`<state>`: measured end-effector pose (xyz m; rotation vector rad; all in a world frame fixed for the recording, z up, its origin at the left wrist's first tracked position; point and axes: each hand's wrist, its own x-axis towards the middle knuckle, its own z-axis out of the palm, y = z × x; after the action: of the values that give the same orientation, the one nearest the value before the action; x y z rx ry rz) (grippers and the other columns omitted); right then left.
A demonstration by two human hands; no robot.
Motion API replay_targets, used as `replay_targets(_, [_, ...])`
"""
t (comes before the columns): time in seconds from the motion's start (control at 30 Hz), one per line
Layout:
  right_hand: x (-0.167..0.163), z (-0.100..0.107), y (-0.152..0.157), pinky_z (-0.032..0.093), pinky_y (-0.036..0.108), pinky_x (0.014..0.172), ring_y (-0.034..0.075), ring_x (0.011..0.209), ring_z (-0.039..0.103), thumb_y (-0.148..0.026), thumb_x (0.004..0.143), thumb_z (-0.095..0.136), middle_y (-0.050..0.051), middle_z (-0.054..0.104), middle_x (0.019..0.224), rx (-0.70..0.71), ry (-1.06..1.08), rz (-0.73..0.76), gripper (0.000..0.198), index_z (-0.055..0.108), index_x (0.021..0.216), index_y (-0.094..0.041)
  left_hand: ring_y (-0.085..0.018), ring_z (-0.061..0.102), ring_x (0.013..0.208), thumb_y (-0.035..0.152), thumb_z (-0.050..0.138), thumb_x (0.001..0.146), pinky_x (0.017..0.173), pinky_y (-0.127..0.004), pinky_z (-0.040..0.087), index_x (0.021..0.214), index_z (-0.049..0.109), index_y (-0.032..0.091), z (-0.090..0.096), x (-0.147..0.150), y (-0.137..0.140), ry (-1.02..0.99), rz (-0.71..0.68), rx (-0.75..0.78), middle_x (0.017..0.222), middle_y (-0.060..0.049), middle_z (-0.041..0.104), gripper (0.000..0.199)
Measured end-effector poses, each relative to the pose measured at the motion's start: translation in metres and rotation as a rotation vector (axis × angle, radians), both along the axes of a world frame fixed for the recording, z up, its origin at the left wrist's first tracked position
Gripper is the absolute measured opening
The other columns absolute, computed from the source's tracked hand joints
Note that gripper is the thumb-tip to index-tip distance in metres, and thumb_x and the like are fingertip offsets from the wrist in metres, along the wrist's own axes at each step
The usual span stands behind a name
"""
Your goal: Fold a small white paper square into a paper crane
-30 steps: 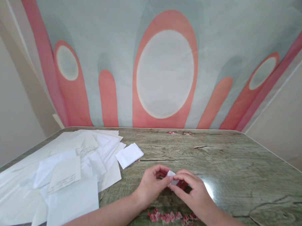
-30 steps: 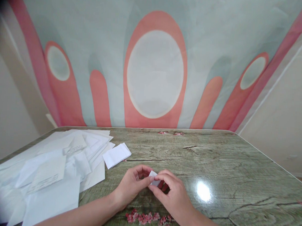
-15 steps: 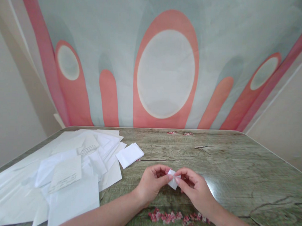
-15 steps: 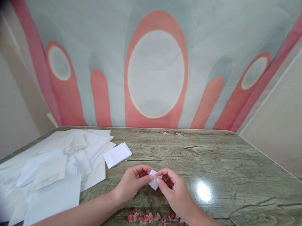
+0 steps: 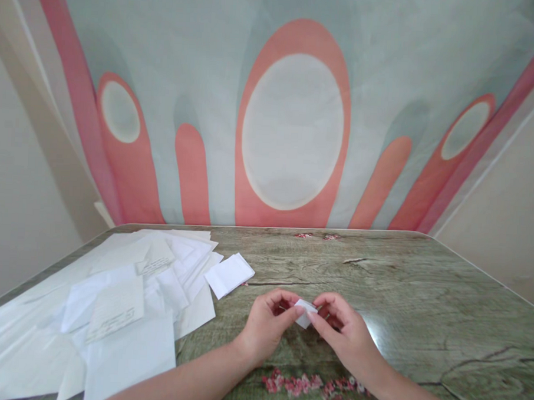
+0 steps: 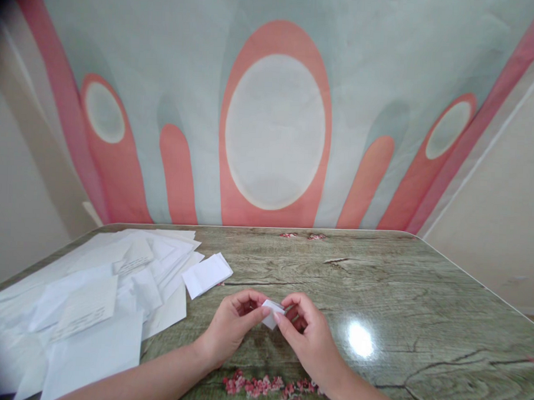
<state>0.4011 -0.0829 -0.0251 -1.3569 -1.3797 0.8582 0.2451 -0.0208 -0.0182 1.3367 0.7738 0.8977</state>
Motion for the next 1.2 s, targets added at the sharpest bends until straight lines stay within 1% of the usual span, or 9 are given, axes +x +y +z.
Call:
replay_targets(0.17, [-0.002,0.007,-0.002,0.040,0.024,0.056,0.013,0.064,0.051,-0.035,0.085,0.052,-0.001,0.054,0.075,0.070,-0.079,0.034,0.015,0.053,0.083,-0.020,-0.013,0.052,0.065,0.031,0.068,0.071,0.061,-0.023,0.040,0.079,0.065,0.012,-0.001,-0.001,0.000,0.081,0.017,0.111,0.071,-0.003,0.058,0.021])
replay_targets(0.27, [-0.002,0.012,-0.002,0.040,0.024,0.060,0.013,0.068,0.052,-0.033,0.086,0.049,0.000,0.054,0.077,0.124,-0.135,0.043,0.018,0.055,0.077,-0.019,-0.013,0.051,0.066,0.033,0.065,0.073,0.061,-0.023,0.039,0.081,0.068,0.014,0.000,-0.002,-0.001,0.142,0.018,0.202,0.072,-0.003,0.055,0.021])
replay_targets(0.4, [-0.001,0.014,-0.003,0.041,0.024,0.062,0.014,0.068,0.054,-0.033,0.087,0.048,0.000,0.056,0.073,0.118,-0.152,0.044,0.018,0.056,0.077,-0.019,-0.014,0.050,0.068,0.035,0.061,0.077,0.062,-0.024,0.038,0.088,0.070,0.016,0.004,-0.004,-0.003,0.188,-0.017,0.269,0.073,-0.003,0.052,0.023])
replay_targets(0.57, [-0.002,0.014,-0.006,0.040,0.023,0.061,0.013,0.065,0.053,-0.033,0.087,0.048,-0.002,0.057,0.069,0.095,-0.158,0.060,0.020,0.056,0.075,-0.019,-0.014,0.050,0.068,0.036,0.059,0.079,0.063,-0.024,0.038,0.087,0.070,0.016,0.006,-0.005,-0.003,0.192,-0.029,0.268,0.072,-0.003,0.053,0.024])
replay_targets(0.83, [-0.004,0.012,-0.006,0.040,0.023,0.061,0.013,0.066,0.052,-0.032,0.087,0.047,-0.002,0.055,0.070,0.091,-0.145,0.032,0.017,0.054,0.078,-0.020,-0.013,0.050,0.067,0.036,0.061,0.076,0.060,-0.023,0.038,0.077,0.069,0.013,0.008,-0.003,-0.002,0.153,-0.023,0.204,0.073,-0.003,0.055,0.024])
replay_targets(0.9, [-0.004,0.012,-0.005,0.041,0.024,0.063,0.014,0.070,0.053,-0.031,0.088,0.047,-0.001,0.055,0.074,0.118,-0.143,0.025,0.015,0.053,0.080,-0.020,-0.013,0.050,0.066,0.036,0.062,0.076,0.060,-0.023,0.038,0.075,0.069,0.013,0.008,-0.003,-0.003,0.150,-0.017,0.201,0.072,-0.003,0.055,0.024])
replay_targets(1.03, [-0.003,0.010,-0.005,0.042,0.027,0.073,0.015,0.080,0.054,-0.027,0.087,0.048,0.002,0.055,0.084,0.219,-0.134,0.007,0.014,0.053,0.076,-0.020,-0.012,0.050,0.064,0.037,0.061,0.076,0.059,-0.023,0.038,0.073,0.066,0.013,0.007,-0.003,-0.003,0.172,-0.003,0.206,0.069,-0.002,0.055,0.025])
replay_targets(1.2, [-0.004,0.008,-0.005,0.043,0.027,0.069,0.015,0.076,0.054,-0.027,0.086,0.050,0.002,0.055,0.080,0.235,-0.117,-0.009,0.014,0.053,0.075,-0.019,-0.011,0.048,0.059,0.039,0.061,0.076,0.056,-0.022,0.037,0.073,0.062,0.012,0.005,-0.001,-0.005,0.169,-0.016,0.160,0.064,-0.001,0.055,0.027])
